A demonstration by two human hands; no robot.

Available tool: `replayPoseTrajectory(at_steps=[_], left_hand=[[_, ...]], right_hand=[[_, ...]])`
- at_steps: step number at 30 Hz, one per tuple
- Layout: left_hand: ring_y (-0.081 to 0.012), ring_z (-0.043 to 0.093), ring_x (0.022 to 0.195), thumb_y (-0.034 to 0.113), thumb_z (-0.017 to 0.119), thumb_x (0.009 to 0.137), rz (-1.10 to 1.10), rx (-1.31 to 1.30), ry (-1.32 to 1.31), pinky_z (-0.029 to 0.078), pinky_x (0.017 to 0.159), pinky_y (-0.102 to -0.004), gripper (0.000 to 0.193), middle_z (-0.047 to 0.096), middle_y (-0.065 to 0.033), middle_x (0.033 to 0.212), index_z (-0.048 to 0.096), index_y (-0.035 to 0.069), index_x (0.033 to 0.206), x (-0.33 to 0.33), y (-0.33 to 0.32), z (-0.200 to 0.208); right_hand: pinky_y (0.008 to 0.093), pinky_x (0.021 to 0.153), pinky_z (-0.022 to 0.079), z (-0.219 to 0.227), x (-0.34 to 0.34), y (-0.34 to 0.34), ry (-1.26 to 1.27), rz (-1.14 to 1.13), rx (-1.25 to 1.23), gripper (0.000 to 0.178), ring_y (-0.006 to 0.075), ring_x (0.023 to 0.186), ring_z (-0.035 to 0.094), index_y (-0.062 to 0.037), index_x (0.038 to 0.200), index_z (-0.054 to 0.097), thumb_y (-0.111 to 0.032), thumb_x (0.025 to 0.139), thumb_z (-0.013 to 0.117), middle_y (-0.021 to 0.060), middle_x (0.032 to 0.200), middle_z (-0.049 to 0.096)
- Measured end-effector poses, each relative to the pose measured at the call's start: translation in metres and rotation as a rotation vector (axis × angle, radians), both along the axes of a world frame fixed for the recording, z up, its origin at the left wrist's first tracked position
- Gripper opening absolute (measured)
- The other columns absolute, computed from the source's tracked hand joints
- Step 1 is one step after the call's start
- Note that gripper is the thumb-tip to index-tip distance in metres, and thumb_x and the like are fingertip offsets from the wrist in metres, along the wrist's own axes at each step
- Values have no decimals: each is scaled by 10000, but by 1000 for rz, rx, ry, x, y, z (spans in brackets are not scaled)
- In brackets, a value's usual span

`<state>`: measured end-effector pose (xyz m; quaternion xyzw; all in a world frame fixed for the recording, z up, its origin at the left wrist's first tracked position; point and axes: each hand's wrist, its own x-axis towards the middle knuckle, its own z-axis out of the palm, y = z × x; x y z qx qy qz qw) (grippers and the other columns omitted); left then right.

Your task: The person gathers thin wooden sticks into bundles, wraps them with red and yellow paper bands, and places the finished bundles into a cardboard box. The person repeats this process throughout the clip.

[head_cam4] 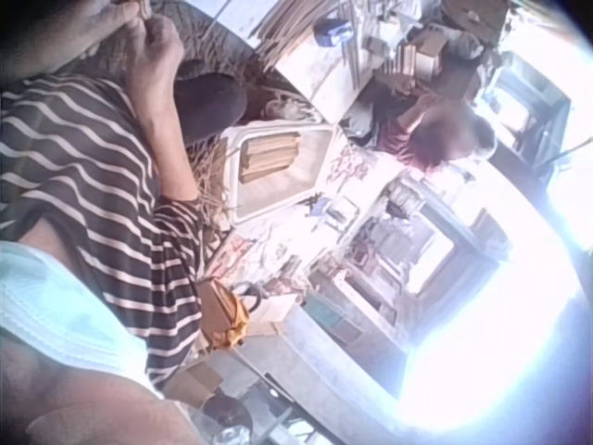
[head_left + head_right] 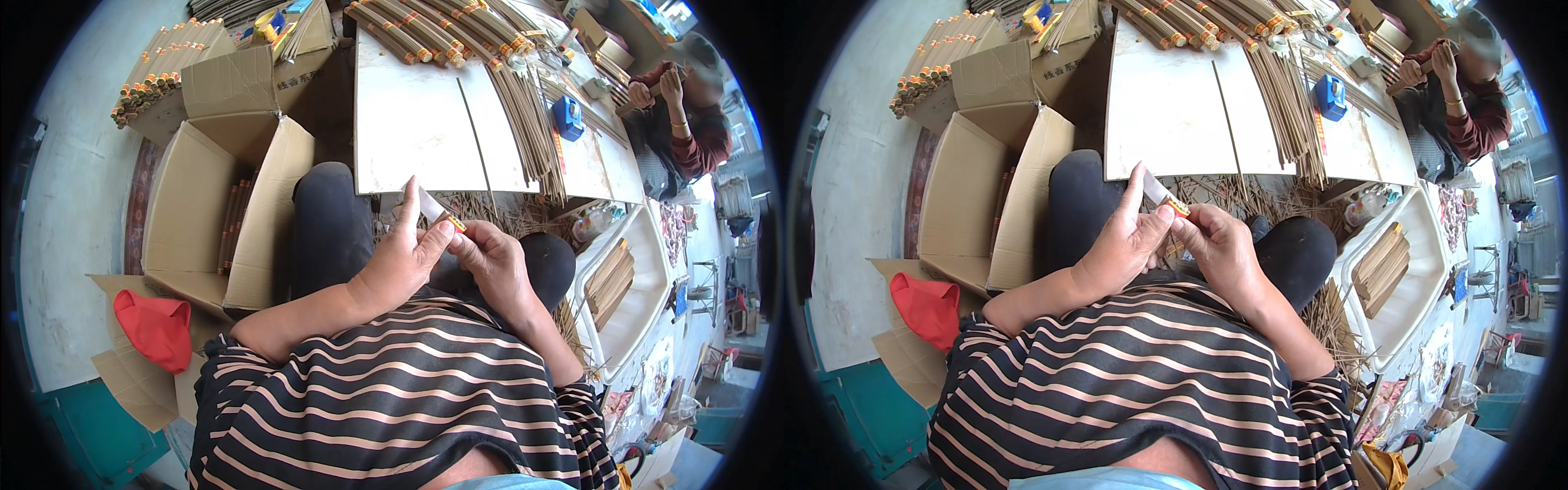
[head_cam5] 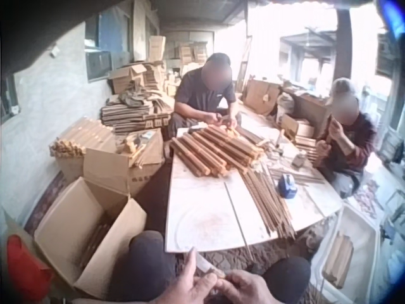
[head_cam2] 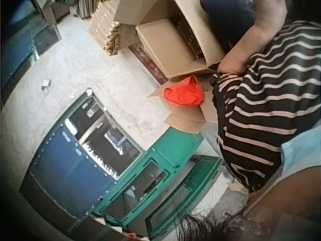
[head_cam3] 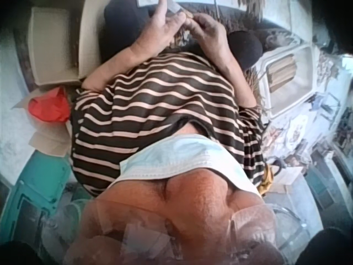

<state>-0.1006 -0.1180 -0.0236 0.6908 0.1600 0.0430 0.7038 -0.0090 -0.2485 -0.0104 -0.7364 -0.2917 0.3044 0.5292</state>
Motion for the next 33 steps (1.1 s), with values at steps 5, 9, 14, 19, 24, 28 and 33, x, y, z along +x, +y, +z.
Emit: replayPoseTrajectory(at_steps=[5,9,14,19,24,28,33], left_hand=[[-56,429,503,347,432,936,-66,-120,24,370,442,-179,792,485,-38,649,-143,35,1382,-2,2,8],[-61,427,505,367,442,927,-158,-239,55,372,451,-175,826,481,-49,653,-171,42,1374,-1,1,4],[-74,435,535,365,476,912,-229,-421,117,383,463,-173,867,487,-70,729,-185,39,1367,1,1,-5],[-99,456,616,331,487,912,-259,-510,91,404,478,-186,849,468,-92,890,-160,26,1370,5,-3,-9],[-117,472,635,301,482,918,-275,-535,176,418,485,-199,807,460,-91,895,-121,38,1385,7,-2,-7],[-125,487,646,280,485,920,-261,-647,169,429,500,-210,789,460,-94,900,-106,55,1392,6,0,-9],[-121,483,637,252,468,931,-298,-636,136,430,517,-215,772,463,-103,899,-121,66,1393,7,0,-11]], right_hand=[[218,704,434,-7,9,-2,323,129,187,254,93,752,535,51,1024,536,-169,899,541,31,856,590],[238,716,433,-13,30,-8,391,318,187,260,94,770,532,27,1003,552,-203,883,565,31,866,594],[225,691,423,-9,45,-11,359,467,145,263,75,768,509,8,1003,576,-193,841,626,9,848,593],[223,650,443,3,46,-14,296,485,76,284,80,702,513,23,1021,601,-213,864,598,14,797,589],[217,614,443,2,52,-15,222,459,-22,302,86,673,515,12,934,644,-272,894,548,28,756,589],[215,612,433,1,49,-15,277,390,-31,283,81,673,510,8,947,641,-256,891,557,17,756,584],[216,636,431,10,47,-15,246,362,-22,233,79,686,514,5,928,643,-213,878,576,11,764,585]])
